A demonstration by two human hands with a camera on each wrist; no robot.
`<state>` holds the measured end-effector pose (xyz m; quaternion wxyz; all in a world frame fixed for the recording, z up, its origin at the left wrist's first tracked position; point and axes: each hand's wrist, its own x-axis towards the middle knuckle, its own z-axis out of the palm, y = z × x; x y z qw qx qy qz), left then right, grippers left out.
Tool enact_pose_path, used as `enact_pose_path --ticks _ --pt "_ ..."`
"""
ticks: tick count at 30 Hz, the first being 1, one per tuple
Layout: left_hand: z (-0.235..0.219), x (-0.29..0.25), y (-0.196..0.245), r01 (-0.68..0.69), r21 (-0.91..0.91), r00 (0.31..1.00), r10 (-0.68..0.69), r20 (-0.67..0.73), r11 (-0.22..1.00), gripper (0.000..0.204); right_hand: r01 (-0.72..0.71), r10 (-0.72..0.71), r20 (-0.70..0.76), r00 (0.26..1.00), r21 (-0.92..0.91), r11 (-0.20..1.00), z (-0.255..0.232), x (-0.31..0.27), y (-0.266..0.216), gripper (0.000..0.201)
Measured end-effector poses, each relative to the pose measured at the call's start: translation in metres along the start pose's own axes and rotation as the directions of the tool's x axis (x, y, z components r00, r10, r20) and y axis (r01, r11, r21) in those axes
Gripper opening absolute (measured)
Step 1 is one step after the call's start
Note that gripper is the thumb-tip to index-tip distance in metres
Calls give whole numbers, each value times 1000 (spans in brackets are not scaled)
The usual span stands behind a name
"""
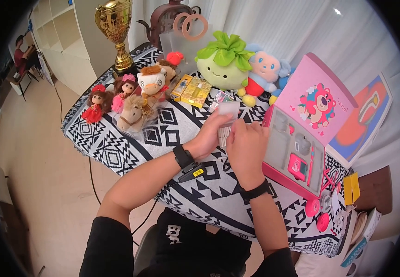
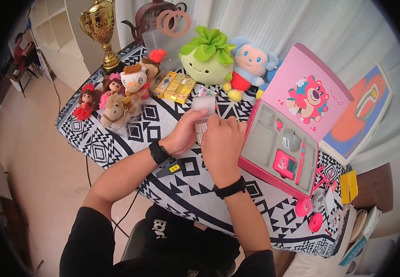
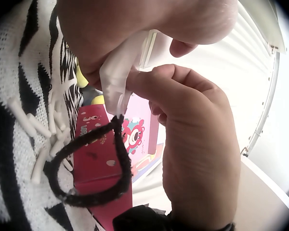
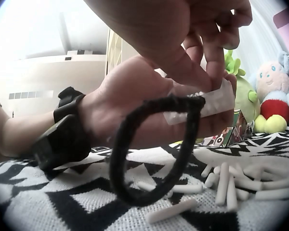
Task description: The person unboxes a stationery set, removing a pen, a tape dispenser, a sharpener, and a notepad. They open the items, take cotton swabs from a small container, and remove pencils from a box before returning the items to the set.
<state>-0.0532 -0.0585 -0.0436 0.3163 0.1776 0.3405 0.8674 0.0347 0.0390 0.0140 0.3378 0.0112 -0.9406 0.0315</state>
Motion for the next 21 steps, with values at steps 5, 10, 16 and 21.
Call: enact_pose_path --ticks 5,10,16,21 --pt "-3 0 -1 -5 3 1000 5 11 1000 45 11 -11 1 1000 17 1000 -4 -1 -1 17" --pt "-4 1 -1 -5 -16 1000 5 10 1000 46 -8 14 -25 1000 215 977 -7 -5 17 13" --pt "-7 4 2 25 -15 1000 -25 11 1000 48 -85 59 112 992 247 965 -28 -9 56 11" --pt "-7 5 1 1 -31 999 -2 -32 1000 47 55 -100 338 936 142 988 -8 -26 63 9"
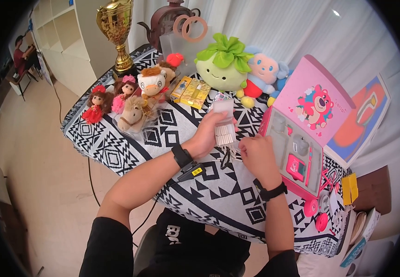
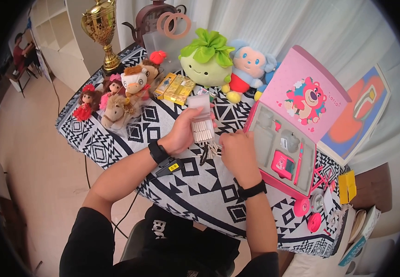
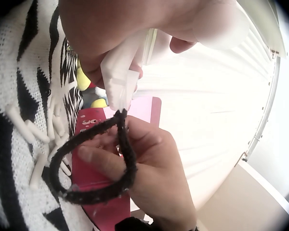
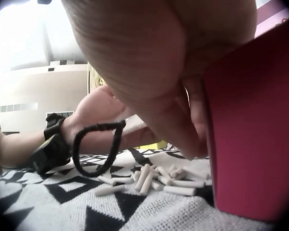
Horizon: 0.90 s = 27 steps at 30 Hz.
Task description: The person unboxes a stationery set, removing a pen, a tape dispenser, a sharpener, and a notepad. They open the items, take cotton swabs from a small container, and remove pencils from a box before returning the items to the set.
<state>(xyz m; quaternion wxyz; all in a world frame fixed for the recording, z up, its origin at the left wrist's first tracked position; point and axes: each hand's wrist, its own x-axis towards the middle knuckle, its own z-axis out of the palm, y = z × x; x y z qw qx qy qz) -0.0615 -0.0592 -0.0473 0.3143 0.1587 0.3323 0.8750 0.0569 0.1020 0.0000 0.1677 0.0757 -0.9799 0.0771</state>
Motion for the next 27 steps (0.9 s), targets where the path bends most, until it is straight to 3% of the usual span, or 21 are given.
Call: enact_pose_path --ticks 4,8,11,13,14,16,19,21,23,27 --pt "1 -1 2 7 -1 1000 -7 2 1000 46 38 -33 30 999 -169 985 14 6 -5 9" --pt "4 -2 3 10 2 1000 -10 -10 1000 46 -1 15 74 997 -177 984 17 10 -1 10" --pt "2 -1 3 2 7 1000 -3 2 1000 47 15 -16 -7 1000 -72 997 4 10 -2 6" --pt "1 -1 2 0 10 1000 0 11 1000 47 -76 123 -141 982 299 951 -6 11 -3 6" --pt "1 -2 1 -8 23 1000 8 14 1000 47 -77 123 -139 983 299 951 -15 13 -10 6" --pt "2 -1 -1 -12 34 1000 11 23 999 47 -186 280 -140 950 467 865 -30 16 -27 9" --pt "3 -1 -1 -20 36 1000 20 1 999 46 -144 269 -190 944 495 857 -18 23 -33 11" --pt "1 -1 -2 -23 21 999 22 23 1000 44 -65 195 -260 946 435 898 -2 26 -33 8" --pt "-1 -1 -2 -17 11 999 17 29 1000 40 -27 110 -338 935 243 970 9 29 -38 6" --pt "-2 -1 -3 -27 24 998 25 65 999 37 -44 57 -364 930 42 998 15 29 -53 6"
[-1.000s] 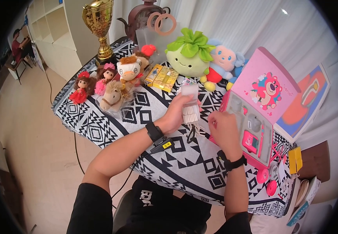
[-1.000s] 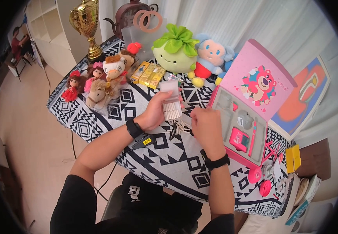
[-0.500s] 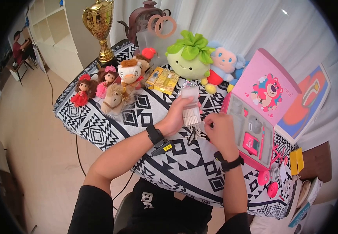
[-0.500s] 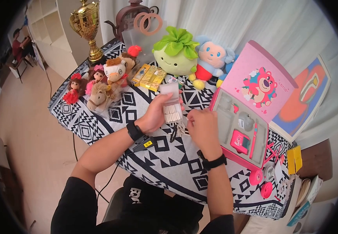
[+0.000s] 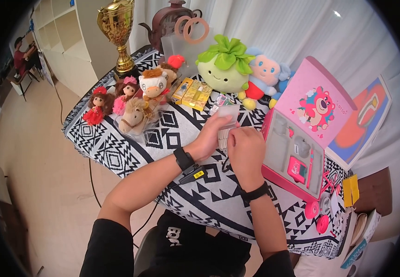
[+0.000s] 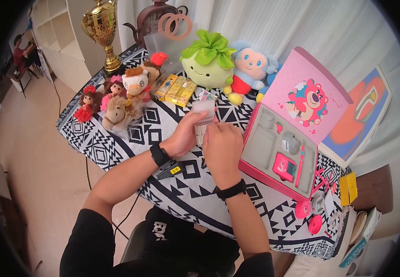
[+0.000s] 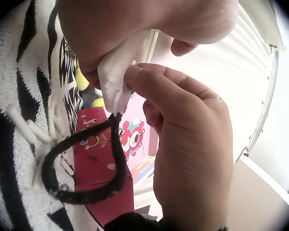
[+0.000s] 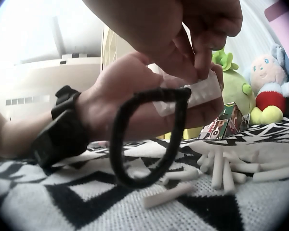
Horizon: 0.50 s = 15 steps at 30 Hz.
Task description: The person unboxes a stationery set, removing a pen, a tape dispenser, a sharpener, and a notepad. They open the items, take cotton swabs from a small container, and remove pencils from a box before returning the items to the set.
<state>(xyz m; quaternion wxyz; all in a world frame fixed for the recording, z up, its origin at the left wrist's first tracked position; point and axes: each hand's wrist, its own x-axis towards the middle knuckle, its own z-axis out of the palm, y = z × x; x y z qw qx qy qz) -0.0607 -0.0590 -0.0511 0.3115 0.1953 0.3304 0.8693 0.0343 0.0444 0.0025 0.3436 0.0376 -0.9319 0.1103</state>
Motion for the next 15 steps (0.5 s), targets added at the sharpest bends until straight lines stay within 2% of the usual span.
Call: enact_pose_path --ticks 6,9,12,14,15 --pt "1 -1 0 -14 -5 1000 14 4 1000 38 43 -38 45 998 -120 992 -4 -2 -8 9" --pt "1 -1 0 -10 0 1000 10 -2 1000 39 10 -6 48 999 -88 996 -10 -1 -10 9" --pt "2 0 -1 -10 -26 1000 9 -10 1000 39 -10 10 -8 1000 -56 998 -15 -1 -5 12" --pt "0 2 -2 2 -30 1000 -2 -14 1000 40 -44 51 -97 994 79 996 -19 1 2 11" --pt "-2 2 -2 14 -35 1000 -15 -18 999 40 -44 51 -97 994 80 996 -24 1 6 11"
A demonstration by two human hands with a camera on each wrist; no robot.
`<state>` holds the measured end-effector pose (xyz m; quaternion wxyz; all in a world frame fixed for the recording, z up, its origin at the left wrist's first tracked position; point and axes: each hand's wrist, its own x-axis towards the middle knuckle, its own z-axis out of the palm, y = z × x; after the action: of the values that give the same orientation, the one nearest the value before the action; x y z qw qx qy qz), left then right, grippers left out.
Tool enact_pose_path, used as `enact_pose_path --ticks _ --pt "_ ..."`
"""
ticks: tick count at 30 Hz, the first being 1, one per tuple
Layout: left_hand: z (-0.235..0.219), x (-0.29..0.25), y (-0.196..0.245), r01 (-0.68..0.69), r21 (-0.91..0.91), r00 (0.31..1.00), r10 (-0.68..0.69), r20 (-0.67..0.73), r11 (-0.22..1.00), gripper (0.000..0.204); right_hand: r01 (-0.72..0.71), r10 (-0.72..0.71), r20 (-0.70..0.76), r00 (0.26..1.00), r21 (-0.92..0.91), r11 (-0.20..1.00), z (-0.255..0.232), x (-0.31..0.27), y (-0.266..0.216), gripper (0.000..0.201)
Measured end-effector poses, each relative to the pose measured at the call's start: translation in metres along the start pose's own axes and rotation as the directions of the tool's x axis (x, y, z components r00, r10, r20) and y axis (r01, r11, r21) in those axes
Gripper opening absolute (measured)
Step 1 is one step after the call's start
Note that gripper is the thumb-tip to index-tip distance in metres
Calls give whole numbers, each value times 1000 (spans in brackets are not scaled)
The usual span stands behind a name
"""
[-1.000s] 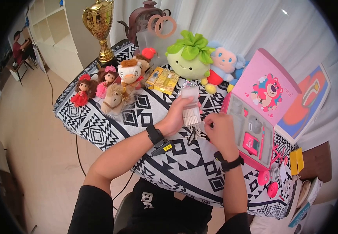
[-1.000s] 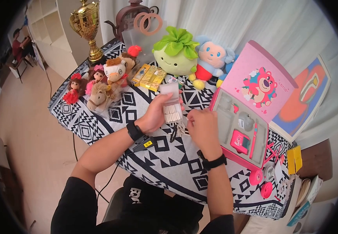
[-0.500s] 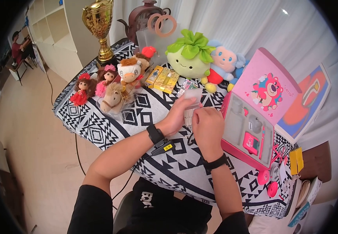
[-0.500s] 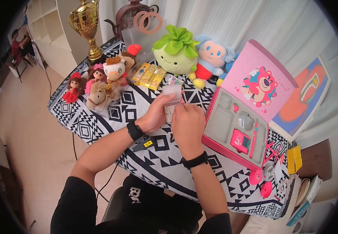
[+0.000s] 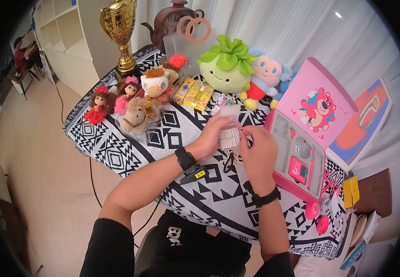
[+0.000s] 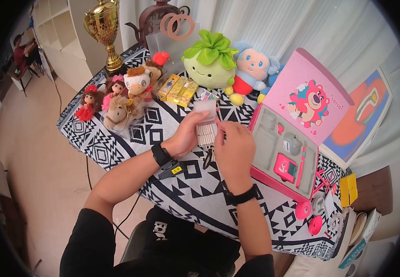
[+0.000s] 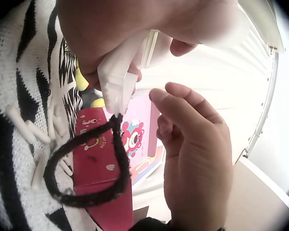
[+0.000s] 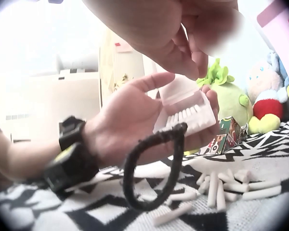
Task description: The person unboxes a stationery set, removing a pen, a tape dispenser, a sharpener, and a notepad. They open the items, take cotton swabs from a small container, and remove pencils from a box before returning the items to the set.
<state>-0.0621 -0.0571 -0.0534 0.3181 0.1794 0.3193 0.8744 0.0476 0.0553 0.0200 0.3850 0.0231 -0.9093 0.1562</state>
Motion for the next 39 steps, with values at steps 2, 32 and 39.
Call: enact_pose_path --ticks 2,32,39 --pt "0 -2 2 20 0 1000 -20 4 1000 40 -175 159 105 982 168 970 -12 3 8 11" --pt "2 -1 6 -9 13 1000 10 -22 1000 46 104 -94 550 830 13 994 -9 -12 56 15" --pt "3 -2 3 7 15 999 -7 -37 1000 46 -294 204 319 926 265 918 -30 15 20 16"
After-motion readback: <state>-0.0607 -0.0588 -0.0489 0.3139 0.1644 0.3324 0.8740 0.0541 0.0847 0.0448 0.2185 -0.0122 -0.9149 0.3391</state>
